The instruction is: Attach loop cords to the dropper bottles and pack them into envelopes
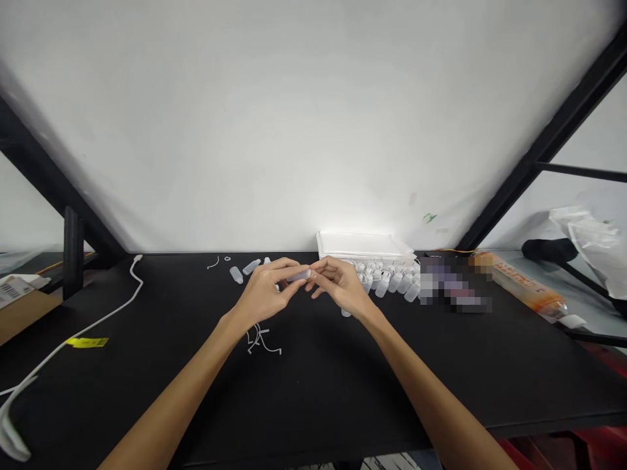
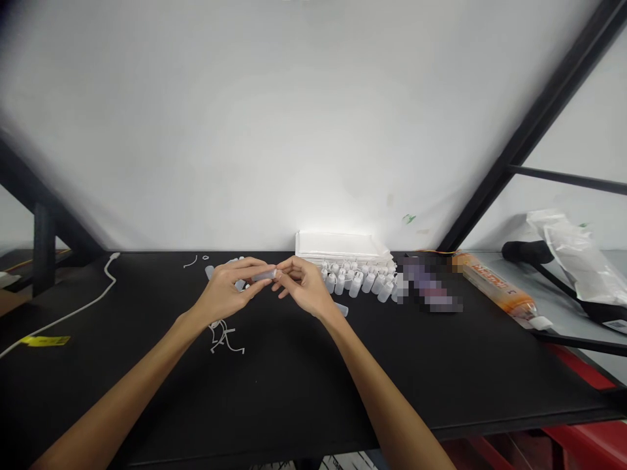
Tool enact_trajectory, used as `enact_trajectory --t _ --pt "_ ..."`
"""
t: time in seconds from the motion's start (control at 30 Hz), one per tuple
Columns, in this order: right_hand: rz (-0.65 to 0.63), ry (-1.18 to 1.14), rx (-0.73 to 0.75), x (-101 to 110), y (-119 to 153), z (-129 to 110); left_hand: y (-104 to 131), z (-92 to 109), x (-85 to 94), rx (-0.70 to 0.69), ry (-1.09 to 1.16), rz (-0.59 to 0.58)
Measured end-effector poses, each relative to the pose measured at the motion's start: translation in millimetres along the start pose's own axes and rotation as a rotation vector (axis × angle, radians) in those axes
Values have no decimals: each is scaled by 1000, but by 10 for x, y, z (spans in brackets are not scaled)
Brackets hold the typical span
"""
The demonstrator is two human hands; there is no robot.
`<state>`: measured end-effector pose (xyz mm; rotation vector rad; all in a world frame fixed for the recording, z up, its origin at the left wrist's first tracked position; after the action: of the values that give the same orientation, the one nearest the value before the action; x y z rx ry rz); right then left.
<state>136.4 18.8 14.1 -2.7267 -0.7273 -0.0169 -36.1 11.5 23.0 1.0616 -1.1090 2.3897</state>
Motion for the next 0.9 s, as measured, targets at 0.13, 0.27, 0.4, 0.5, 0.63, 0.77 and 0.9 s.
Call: enact_trajectory --t 0.13,0.27,0.4,0.5,0.63,0.77,0.9 --pt "34 78 18 13 -4 27 -12 -17 21 75 43 -50" --pt "34 107 5 10 -4 56 -7 -39 -12 36 35 -67" --pt "37 126 -2 -3 -5 56 8 -52 -51 -20 -7 8" --pt "56 113 -15 -7 -7 59 17 -47 -88 -67 -67 63" --pt "73 50 -15 -12 -16 66 20 -34 -112 -111 -107 127" --pt "103 23 -11 -14 -28 60 8 -25 -84 -49 -38 111" --pt "101 56 2 -15 -30 39 -4 -35 -38 88 49 46"
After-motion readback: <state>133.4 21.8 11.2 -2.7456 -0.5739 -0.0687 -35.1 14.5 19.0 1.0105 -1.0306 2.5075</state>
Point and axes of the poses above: each hand's wrist, its own y-axis away from the middle knuckle, its own x-axis out of the back of the hand, z = x × y, the point moved 2 cm from there along -y, towards the middle knuckle, and after that the axes turned 10 degrees about -z, right-handed, at the moved point
